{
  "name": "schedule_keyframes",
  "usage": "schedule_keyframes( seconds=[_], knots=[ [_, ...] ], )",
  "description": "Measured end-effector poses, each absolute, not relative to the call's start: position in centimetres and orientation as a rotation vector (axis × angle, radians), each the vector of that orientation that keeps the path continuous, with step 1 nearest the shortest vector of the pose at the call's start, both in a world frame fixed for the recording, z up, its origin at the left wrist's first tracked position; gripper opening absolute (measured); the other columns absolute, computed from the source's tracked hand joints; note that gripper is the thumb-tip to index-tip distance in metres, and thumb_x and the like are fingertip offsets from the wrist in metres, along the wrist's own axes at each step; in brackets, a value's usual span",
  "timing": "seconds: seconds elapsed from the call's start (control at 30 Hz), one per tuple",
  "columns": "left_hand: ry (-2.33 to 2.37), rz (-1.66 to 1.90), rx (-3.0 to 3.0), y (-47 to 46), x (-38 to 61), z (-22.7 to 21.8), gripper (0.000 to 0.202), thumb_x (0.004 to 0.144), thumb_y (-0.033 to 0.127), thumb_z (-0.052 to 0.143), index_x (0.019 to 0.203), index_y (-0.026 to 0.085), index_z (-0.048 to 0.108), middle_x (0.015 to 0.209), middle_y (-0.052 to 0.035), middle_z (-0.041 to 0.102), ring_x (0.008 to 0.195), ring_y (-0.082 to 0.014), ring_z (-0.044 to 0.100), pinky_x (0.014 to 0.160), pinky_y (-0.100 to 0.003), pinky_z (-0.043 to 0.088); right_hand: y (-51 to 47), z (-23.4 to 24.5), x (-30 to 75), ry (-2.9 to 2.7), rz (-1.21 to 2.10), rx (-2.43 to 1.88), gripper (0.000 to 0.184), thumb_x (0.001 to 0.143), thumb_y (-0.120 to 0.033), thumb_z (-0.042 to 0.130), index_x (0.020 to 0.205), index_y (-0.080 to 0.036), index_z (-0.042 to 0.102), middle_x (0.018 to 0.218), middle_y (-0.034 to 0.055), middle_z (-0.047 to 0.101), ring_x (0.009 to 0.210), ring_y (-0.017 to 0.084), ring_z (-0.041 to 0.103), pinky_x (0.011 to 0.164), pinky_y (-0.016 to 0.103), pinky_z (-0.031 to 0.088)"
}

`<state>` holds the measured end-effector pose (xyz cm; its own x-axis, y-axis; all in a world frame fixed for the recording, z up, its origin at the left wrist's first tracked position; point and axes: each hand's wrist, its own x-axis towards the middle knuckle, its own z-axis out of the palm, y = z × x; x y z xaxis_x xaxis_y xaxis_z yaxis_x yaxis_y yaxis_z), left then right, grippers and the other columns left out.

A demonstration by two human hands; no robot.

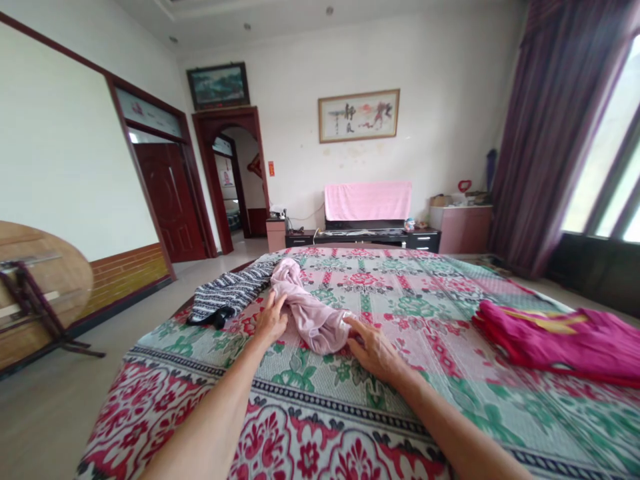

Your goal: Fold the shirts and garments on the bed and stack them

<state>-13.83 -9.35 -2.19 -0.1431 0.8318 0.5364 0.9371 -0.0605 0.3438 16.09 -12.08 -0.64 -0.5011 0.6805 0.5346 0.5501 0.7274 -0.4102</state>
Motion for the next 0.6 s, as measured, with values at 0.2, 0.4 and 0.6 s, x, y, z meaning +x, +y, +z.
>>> schedule_keyframes(
  seconds=[0.2, 0.4, 0.6],
  knots=[
    [-1.891, -1.087, -2.052, -8.3, -14.0, -2.6, 0.066, 0.070, 0.004, 0.044, 0.135, 0.013, 0.043, 0.144, -0.0133, 0.037, 0.135, -0.0253, 0.032, 0.109, -0.039, 0.033, -12.1, -0.8, 16.3, -2.279, 0.216, -0.911, 0.039, 0.075, -0.011, 0.049, 0.111, -0.016, 0.061, 0.105, 0.0097, 0.065, 0.098, 0.021, 0.059, 0.089, 0.033, 0.043],
    [-2.018, -1.045, -2.035, -8.1, -13.9, -2.2, 0.058, 0.070, 0.004, 0.045, 0.127, 0.012, 0.051, 0.127, -0.0128, 0.056, 0.120, -0.0223, 0.051, 0.104, -0.036, 0.039, -12.0, -0.8, 16.2, -2.281, 0.214, -0.904, 0.032, 0.073, -0.009, 0.050, 0.100, -0.017, 0.065, 0.096, 0.0070, 0.068, 0.091, 0.019, 0.061, 0.085, 0.030, 0.045],
    [-2.167, -1.015, -1.940, -8.5, -13.6, -1.5, 0.051, 0.071, 0.008, 0.051, 0.121, 0.016, 0.058, 0.110, -0.0088, 0.067, 0.102, -0.0217, 0.062, 0.093, -0.032, 0.046, -11.7, -1.0, 16.1, -2.256, 0.218, -0.918, 0.029, 0.074, -0.011, 0.050, 0.098, -0.018, 0.066, 0.095, 0.0061, 0.068, 0.091, 0.018, 0.061, 0.085, 0.029, 0.046]
  ],
)
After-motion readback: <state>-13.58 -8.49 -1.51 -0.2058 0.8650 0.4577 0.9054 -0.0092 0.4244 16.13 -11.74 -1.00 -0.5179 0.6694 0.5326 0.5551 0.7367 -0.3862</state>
